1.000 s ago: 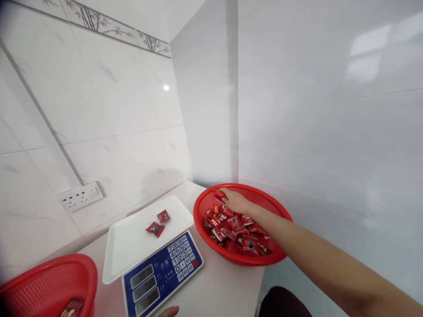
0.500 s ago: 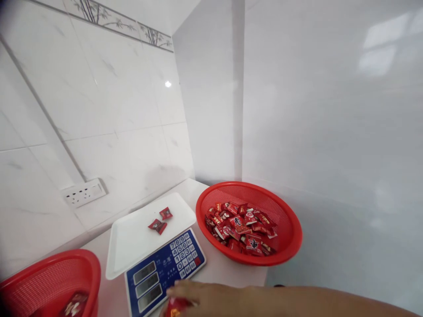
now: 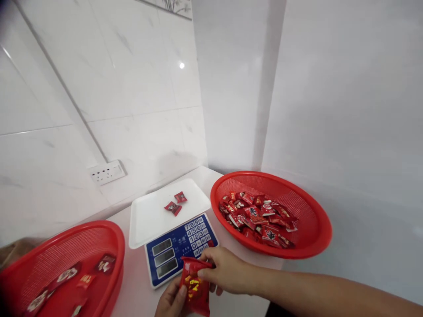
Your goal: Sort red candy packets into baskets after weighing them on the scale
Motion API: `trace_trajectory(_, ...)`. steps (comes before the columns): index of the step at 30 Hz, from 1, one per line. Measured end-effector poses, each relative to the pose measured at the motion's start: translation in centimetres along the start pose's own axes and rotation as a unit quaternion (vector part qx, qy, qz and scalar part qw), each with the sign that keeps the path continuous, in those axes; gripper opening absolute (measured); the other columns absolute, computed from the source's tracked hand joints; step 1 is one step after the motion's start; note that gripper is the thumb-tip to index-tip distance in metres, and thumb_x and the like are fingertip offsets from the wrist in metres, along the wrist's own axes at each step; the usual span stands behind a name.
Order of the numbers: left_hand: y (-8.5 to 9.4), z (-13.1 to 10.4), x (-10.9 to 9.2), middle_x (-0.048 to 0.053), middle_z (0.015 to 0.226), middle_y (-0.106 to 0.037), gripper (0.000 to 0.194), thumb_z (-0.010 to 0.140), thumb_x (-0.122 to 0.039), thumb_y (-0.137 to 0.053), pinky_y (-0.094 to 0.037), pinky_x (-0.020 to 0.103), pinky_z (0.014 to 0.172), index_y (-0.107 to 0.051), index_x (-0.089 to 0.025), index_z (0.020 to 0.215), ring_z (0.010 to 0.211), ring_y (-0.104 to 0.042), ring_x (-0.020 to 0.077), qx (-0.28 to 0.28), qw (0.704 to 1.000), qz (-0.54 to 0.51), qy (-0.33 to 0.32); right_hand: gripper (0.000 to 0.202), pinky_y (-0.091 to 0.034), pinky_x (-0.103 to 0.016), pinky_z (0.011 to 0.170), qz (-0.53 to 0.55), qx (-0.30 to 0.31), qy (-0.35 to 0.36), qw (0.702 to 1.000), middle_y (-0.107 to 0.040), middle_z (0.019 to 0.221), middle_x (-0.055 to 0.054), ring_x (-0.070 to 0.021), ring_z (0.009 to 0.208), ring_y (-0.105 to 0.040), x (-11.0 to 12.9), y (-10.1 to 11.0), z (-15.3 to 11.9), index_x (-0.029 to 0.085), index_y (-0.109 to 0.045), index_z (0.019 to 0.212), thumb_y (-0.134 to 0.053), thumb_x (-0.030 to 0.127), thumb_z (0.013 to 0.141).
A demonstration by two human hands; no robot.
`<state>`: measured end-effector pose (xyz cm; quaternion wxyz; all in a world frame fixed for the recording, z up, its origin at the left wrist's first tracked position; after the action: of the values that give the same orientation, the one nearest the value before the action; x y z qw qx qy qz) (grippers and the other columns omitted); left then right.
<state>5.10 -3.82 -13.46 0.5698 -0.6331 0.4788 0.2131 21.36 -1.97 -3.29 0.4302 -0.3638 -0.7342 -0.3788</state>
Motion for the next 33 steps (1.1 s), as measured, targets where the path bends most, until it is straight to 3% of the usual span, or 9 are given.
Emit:
trace_trajectory(4,-0.3,-0.3,-0.4,0.006,0.078,-0.067,0.053,0.055,-0.053,-0.071,-0.046,0.024,0.049,-0.061,-0.017,0.093,0.056,-0.059,0.0137,-0.044,0.999,-0.020,0.018,0.008,-0.044,-0.017,0.042,-0.052,-0.020,0.039,0.998,-0.057,0.062,0.002,-0.0088,0.051,-0.056,3.1,1.0,0.6,0.016,-0.055,0.077,-0.052,0.022,0.072)
trace_trajectory(7,-0.5,-0.4,-0.8,0.005,0.088,-0.065,0.057,0.056,-0.054,-0.070,-0.047,0.025,0.047,-0.057,-0.020,0.100,0.059,-0.060,0.0141,-0.051,0.995,-0.076,0.043,0.013,-0.049,-0.020,0.049,-0.117,-0.082,0.064,0.988,-0.062,0.066,-0.001,-0.0106,0.054,-0.059,6.3,3.1,2.5,0.015,-0.055,0.080,-0.051,0.027,0.076)
trace_trajectory(11,-0.2,-0.2,-0.9,0.002,0.076,-0.065,0.050,0.061,-0.051,-0.068,-0.046,0.023,0.047,-0.057,-0.019,0.098,0.057,-0.059,0.0130,-0.010,0.992,-0.109,0.059,0.038,-0.053,-0.027,0.061,-0.225,-0.121,0.065,0.965,-0.067,0.089,-0.010,-0.0163,0.069,-0.065,8.7,6.6,6.6,0.013,-0.051,0.108,-0.039,0.039,0.084)
trace_trajectory(13,-0.1,-0.2,-0.9,0.002,0.074,-0.064,0.048,0.063,-0.051,-0.067,-0.046,0.023,0.047,-0.058,-0.019,0.097,0.057,-0.059,0.0123,0.003,0.992,-0.115,0.057,0.047,-0.050,-0.034,0.074,-0.271,-0.133,0.073,0.950,-0.061,0.109,-0.016,-0.0235,0.088,-0.063,8.7,7.7,8.3,0.011,-0.046,0.118,-0.044,0.040,0.081)
trace_trajectory(16,0.0,-0.2,-0.8,0.002,0.074,-0.065,0.047,0.064,-0.052,-0.066,-0.047,0.024,0.048,-0.059,-0.019,0.096,0.057,-0.059,0.0125,0.023,0.991,-0.122,0.054,0.054,-0.035,-0.041,0.095,-0.348,-0.143,0.104,0.920,-0.046,0.130,-0.017,-0.0315,0.116,-0.043,7.8,8.0,9.8,0.012,-0.044,0.122,-0.054,0.034,0.074)
trace_trajectory(21,-0.2,-0.2,-0.6,0.002,0.074,-0.066,0.040,0.068,-0.049,-0.063,-0.048,0.024,0.048,-0.060,-0.019,0.093,0.056,-0.060,0.0126,0.058,0.991,-0.111,0.041,0.032,-0.040,-0.041,0.084,-0.425,-0.062,0.138,0.893,-0.061,0.110,-0.011,-0.0293,0.101,-0.054,7.0,5.9,10.5,0.021,-0.059,0.104,-0.049,0.035,0.077)
trace_trajectory(27,0.0,0.0,-0.5,0.004,0.075,-0.067,0.036,0.072,-0.047,-0.061,-0.049,0.023,0.049,-0.061,-0.018,0.093,0.057,-0.061,0.0126,0.105,0.988,-0.112,0.034,0.042,-0.036,-0.040,0.092,-0.457,-0.017,0.171,0.873,-0.053,0.121,-0.012,-0.0284,0.112,-0.047,8.2,4.2,12.1,0.019,-0.053,0.116,-0.046,0.037,0.079)
trace_trajectory(30,0.1,-0.1,-0.6,0.004,0.076,-0.067,0.035,0.073,-0.046,-0.060,-0.049,0.023,0.050,-0.061,-0.018,0.093,0.058,-0.062,0.0127,0.107,0.986,-0.122,0.039,0.057,-0.027,-0.038,0.101,-0.460,0.000,0.176,0.870,-0.041,0.135,-0.010,-0.0274,0.125,-0.032,8.6,4.7,11.5,0.020,-0.041,0.129,-0.051,0.041,0.077)
trace_trajectory(33,-0.1,-0.4,-0.7,0.004,0.076,-0.067,0.036,0.074,-0.047,-0.059,-0.048,0.023,0.050,-0.060,-0.017,0.094,0.059,-0.061,0.0126,0.106,0.986,-0.122,0.035,0.062,-0.021,-0.037,0.106,-0.455,-0.014,0.170,0.874,-0.031,0.142,-0.008,-0.0243,0.131,-0.022,8.5,6.9,9.6,0.019,-0.031,0.135,-0.046,0.044,0.080)
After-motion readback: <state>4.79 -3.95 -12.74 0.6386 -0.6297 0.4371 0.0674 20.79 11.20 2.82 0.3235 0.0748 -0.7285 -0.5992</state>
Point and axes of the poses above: each hand's wrist, its own z-axis towards the middle knuckle, its own y-axis out of the back of the hand, x = y × z, the point moved 1 cm from there along z, towards the middle knuckle
